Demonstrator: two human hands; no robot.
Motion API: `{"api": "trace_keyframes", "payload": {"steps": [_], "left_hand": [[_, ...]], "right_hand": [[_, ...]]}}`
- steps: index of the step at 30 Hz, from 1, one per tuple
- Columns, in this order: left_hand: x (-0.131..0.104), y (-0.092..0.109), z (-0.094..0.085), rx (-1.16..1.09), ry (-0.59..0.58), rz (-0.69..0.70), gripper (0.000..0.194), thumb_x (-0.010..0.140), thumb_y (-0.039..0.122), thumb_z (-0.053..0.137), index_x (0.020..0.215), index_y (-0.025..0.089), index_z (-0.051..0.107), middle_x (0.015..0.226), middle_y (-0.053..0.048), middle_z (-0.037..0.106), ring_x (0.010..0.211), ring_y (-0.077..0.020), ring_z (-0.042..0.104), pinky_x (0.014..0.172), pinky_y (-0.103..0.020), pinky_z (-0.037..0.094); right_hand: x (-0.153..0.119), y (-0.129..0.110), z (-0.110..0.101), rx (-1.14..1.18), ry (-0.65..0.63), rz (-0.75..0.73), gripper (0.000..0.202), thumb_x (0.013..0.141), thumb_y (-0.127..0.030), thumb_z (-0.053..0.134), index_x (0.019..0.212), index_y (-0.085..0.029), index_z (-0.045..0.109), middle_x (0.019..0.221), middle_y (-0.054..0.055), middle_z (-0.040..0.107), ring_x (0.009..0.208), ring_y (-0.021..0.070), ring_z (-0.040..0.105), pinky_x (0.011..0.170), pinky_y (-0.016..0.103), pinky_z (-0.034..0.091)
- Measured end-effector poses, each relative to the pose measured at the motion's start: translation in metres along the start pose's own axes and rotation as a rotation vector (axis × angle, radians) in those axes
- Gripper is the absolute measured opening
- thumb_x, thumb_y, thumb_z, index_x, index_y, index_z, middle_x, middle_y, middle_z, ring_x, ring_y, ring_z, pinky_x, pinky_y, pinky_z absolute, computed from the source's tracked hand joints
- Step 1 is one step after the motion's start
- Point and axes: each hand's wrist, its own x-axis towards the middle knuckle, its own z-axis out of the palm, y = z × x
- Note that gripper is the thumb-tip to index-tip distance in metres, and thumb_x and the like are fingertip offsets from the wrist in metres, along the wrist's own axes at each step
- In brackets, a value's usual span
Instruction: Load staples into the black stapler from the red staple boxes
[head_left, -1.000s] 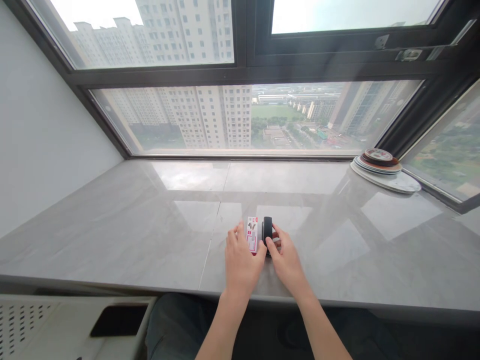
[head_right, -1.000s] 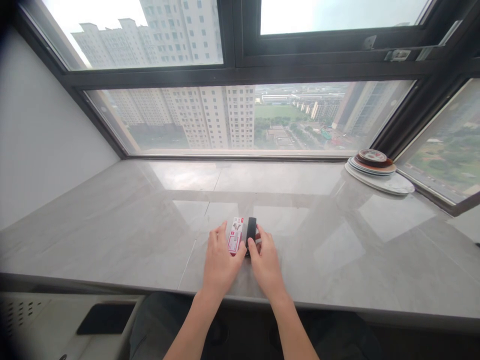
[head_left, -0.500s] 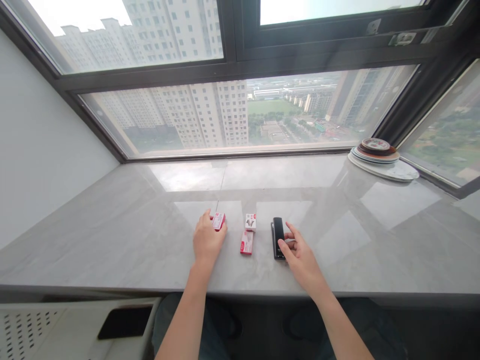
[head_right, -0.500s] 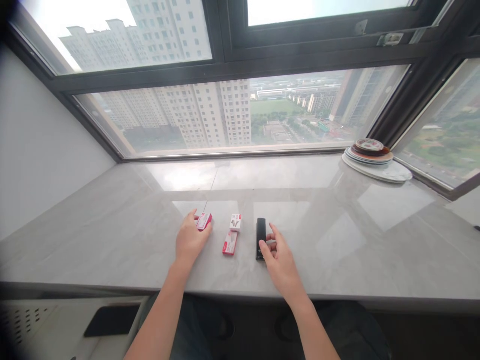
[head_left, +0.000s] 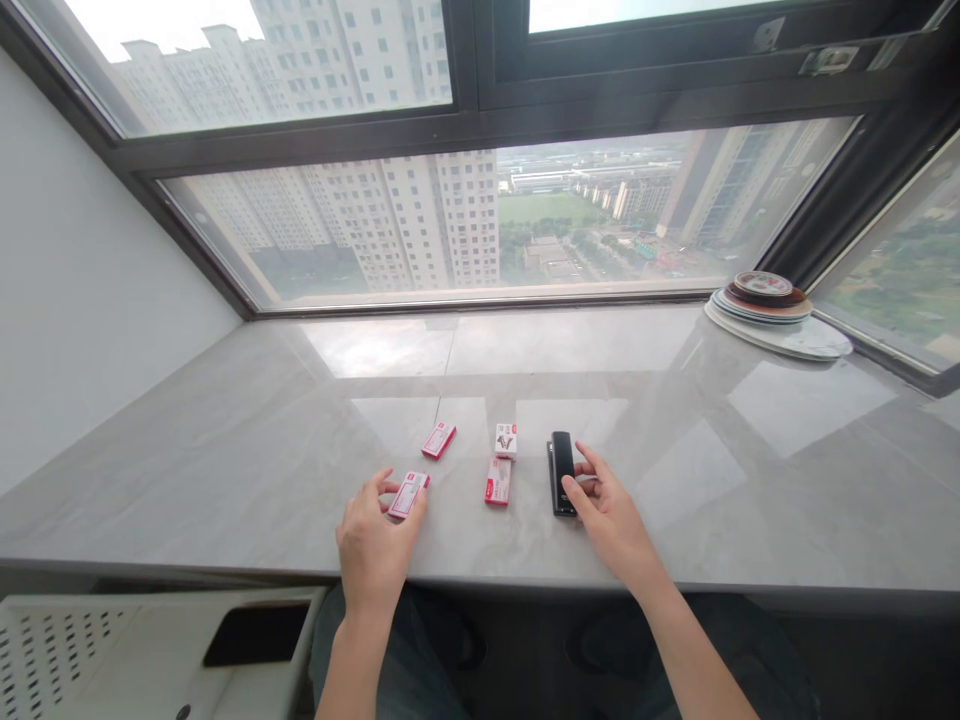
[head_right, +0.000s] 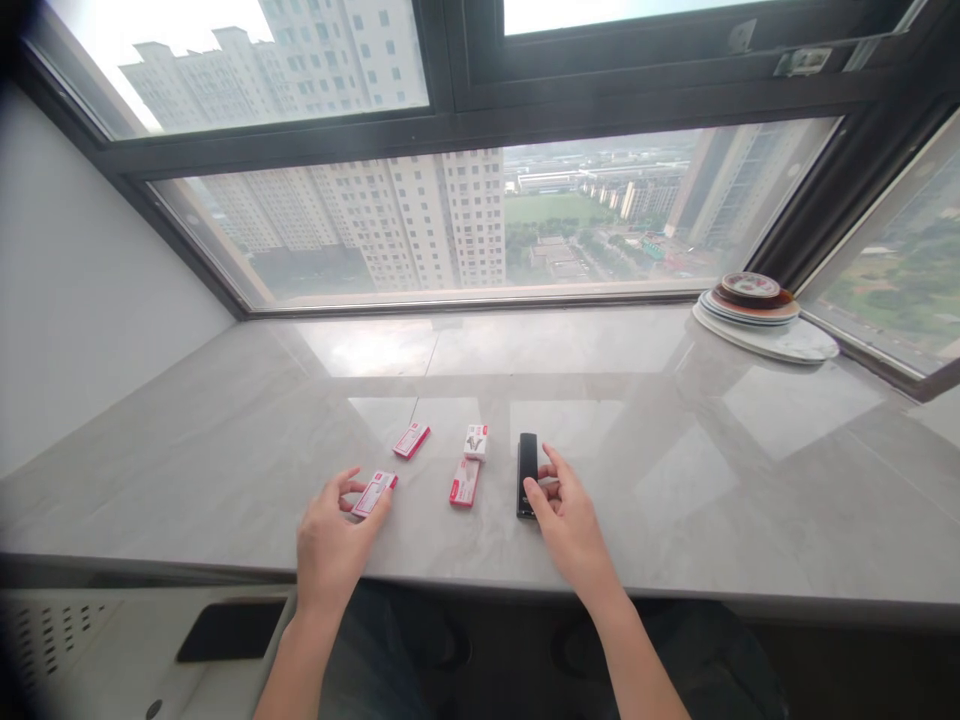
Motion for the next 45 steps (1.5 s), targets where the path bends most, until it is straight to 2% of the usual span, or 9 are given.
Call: {"api": "trace_keyframes", "payload": {"steps": [3, 7, 13, 20, 25, 32, 37, 41, 45], "left_hand": [[-0.003, 0.003, -0.004, 0.065, -0.012, 0.000, 0.044, 0.087, 0.044, 0.068, 0.126, 0.025, 0.061, 0.113, -0.007, 0.069, 0.105, -0.0306, 0.061, 0.094, -0.044, 0.046], [-0.012, 0.050, 0.002, 0.097, 0.063, 0.006, 0.042, 0.094, 0.042, 0.060, 0.133, 0.026, 0.058, 0.126, -0.012, 0.061, 0.119, -0.0352, 0.052, 0.098, -0.051, 0.042], [-0.029, 0.117, 0.041, 0.026, -0.192, 0.239, 0.034, 0.095, 0.039, 0.060, 0.128, 0.033, 0.066, 0.122, -0.010, 0.058, 0.116, -0.0333, 0.053, 0.099, -0.050, 0.040], [-0.022, 0.099, 0.050, 0.043, -0.238, 0.223, 0.041, 0.090, 0.044, 0.068, 0.125, 0.024, 0.063, 0.118, -0.011, 0.060, 0.113, -0.0333, 0.054, 0.095, -0.050, 0.042], [-0.034, 0.096, 0.035, -0.088, -0.425, 0.444, 0.035, 0.084, 0.040, 0.077, 0.118, 0.034, 0.067, 0.131, -0.005, 0.059, 0.121, -0.0305, 0.054, 0.105, -0.050, 0.040], [-0.033, 0.089, 0.024, -0.138, -0.526, 0.565, 0.058, 0.090, 0.039, 0.072, 0.144, 0.038, 0.052, 0.158, -0.004, 0.043, 0.146, -0.0305, 0.039, 0.120, -0.054, 0.032], [-0.032, 0.081, 0.021, -0.117, -0.564, 0.581, 0.053, 0.094, 0.037, 0.066, 0.145, 0.034, 0.051, 0.157, -0.005, 0.047, 0.150, -0.0286, 0.037, 0.126, -0.055, 0.026], [-0.031, 0.077, 0.022, -0.123, -0.586, 0.565, 0.059, 0.096, 0.039, 0.063, 0.152, 0.038, 0.044, 0.162, -0.003, 0.042, 0.153, -0.0269, 0.034, 0.127, -0.054, 0.025], [-0.027, 0.074, 0.019, -0.141, -0.624, 0.542, 0.057, 0.098, 0.039, 0.060, 0.153, 0.039, 0.043, 0.166, -0.003, 0.036, 0.155, -0.0261, 0.030, 0.127, -0.053, 0.024]], "right_hand": [[-0.001, -0.002, 0.001, -0.019, 0.013, -0.019, 0.067, 0.093, -0.055, 0.063, 0.151, -0.025, 0.049, 0.113, 0.008, 0.062, 0.083, 0.0177, 0.063, 0.071, 0.030, 0.058], [-0.003, -0.008, 0.005, -0.076, 0.050, -0.043, 0.063, 0.093, -0.056, 0.061, 0.147, -0.023, 0.054, 0.108, 0.008, 0.063, 0.082, 0.0191, 0.062, 0.064, 0.029, 0.057], [-0.003, -0.008, 0.011, -0.152, 0.092, -0.088, 0.073, 0.085, -0.055, 0.072, 0.147, -0.021, 0.053, 0.108, 0.007, 0.063, 0.069, 0.0149, 0.058, 0.065, 0.031, 0.056], [-0.001, -0.022, -0.013, -0.385, 0.040, -0.191, 0.050, 0.090, -0.037, 0.064, 0.139, -0.028, 0.061, 0.116, 0.007, 0.064, 0.089, 0.0205, 0.063, 0.072, 0.033, 0.055], [0.016, -0.041, -0.019, -0.466, -0.058, -0.318, 0.045, 0.089, -0.018, 0.053, 0.131, -0.030, 0.067, 0.121, 0.004, 0.066, 0.108, 0.0211, 0.063, 0.087, 0.033, 0.053], [0.023, -0.063, 0.009, -0.449, -0.282, -0.346, 0.038, 0.091, -0.019, 0.054, 0.124, -0.029, 0.070, 0.118, 0.004, 0.069, 0.099, 0.0191, 0.067, 0.085, 0.031, 0.053], [0.015, -0.069, 0.052, -0.528, -0.115, -0.360, 0.024, 0.084, -0.038, 0.071, 0.105, -0.026, 0.070, 0.102, 0.003, 0.073, 0.099, 0.0240, 0.067, 0.119, 0.054, 0.028], [0.019, -0.070, 0.060, -0.256, 0.007, -0.237, 0.024, 0.084, -0.043, 0.071, 0.099, -0.024, 0.067, 0.097, 0.003, 0.075, 0.091, 0.0229, 0.069, 0.113, 0.054, 0.037], [0.026, -0.059, 0.019, 0.266, 0.067, -0.093, 0.038, 0.095, -0.052, 0.053, 0.113, -0.021, 0.065, 0.125, 0.012, 0.071, 0.114, 0.0266, 0.066, 0.093, 0.040, 0.056]]}}
